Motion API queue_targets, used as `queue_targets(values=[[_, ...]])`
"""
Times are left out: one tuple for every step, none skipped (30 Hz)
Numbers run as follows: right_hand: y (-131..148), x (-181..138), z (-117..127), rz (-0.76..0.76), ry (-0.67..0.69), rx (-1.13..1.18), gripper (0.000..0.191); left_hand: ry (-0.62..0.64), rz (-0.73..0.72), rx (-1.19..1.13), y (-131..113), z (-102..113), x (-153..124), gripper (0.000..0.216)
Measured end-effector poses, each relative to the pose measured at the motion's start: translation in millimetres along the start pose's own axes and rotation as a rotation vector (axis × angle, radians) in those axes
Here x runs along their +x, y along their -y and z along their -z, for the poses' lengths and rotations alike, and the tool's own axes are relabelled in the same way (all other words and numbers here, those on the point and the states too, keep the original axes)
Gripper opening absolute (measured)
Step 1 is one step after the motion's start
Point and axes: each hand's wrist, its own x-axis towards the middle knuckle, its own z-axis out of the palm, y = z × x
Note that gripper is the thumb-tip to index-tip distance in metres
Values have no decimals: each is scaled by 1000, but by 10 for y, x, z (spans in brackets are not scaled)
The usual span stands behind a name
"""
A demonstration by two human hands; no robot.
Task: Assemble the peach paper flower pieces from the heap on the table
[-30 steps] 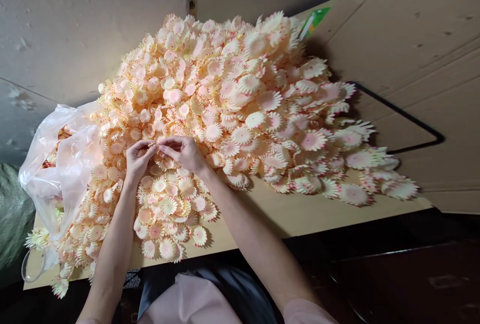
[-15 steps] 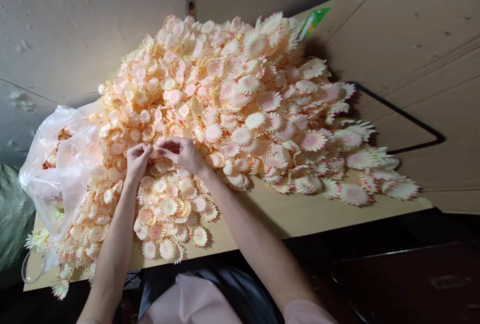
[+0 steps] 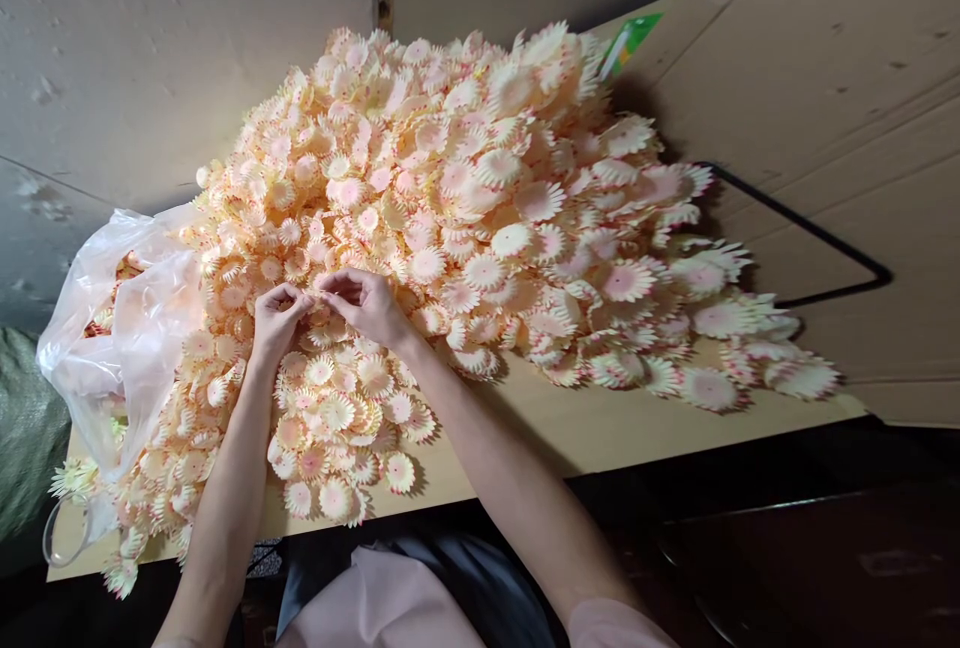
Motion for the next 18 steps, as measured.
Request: queue_targets(values=[[6,-1,-5,9,-36,-10,24,1,0,3,-5,-2,0,38],[14,-2,-10,19,-70,-19,24,2,-2,5,-8,-3,1,38],[24,-4,-15,28,-99,-25,23,6,-4,8,-10,-4,1,37],[34,-5,-19,37,-120,-29,22,11,-7,8,-11,-5,2,37],[44,-6,-24,42,-135,-32,22,16,-9,10,-11,-6,3,37],[55,-6,-29,44,-147,-38,21,22,-9,12,-11,-6,4,37],[64,-7,-34,44,-155,-46,21,27,-8,15,-12,-6,4,37],[71,-9,-41,41,-160,-54,21,31,-4,16,-12,-5,4,38],[77,-11,-47,38,-165,-60,20,34,2,14,-13,-4,3,38],[80,-13,-54,36,-168,-64,20,37,7,10,-12,-3,2,39],[81,-16,-61,35,-171,-64,19,40,11,7,-11,0,1,39],[79,-18,-67,36,-176,-62,19,43,13,2,-9,2,0,39],[74,-20,-70,37,-177,-56,18,48,14,-4,-5,5,-1,39],[66,-20,-70,41,-179,-49,16,53,15,-12,2,8,-2,38],[56,-17,-66,47,-180,-37,15,60,17,-23,10,11,-2,38],[42,-11,-56,53,-182,-20,13,66,21,-42,21,13,-1,38],[26,-2,-41,60,-191,2,12,70,26,-68,33,14,1,39],[8,10,-21,66,-208,26,10,70,30,-99,45,14,4,40]])
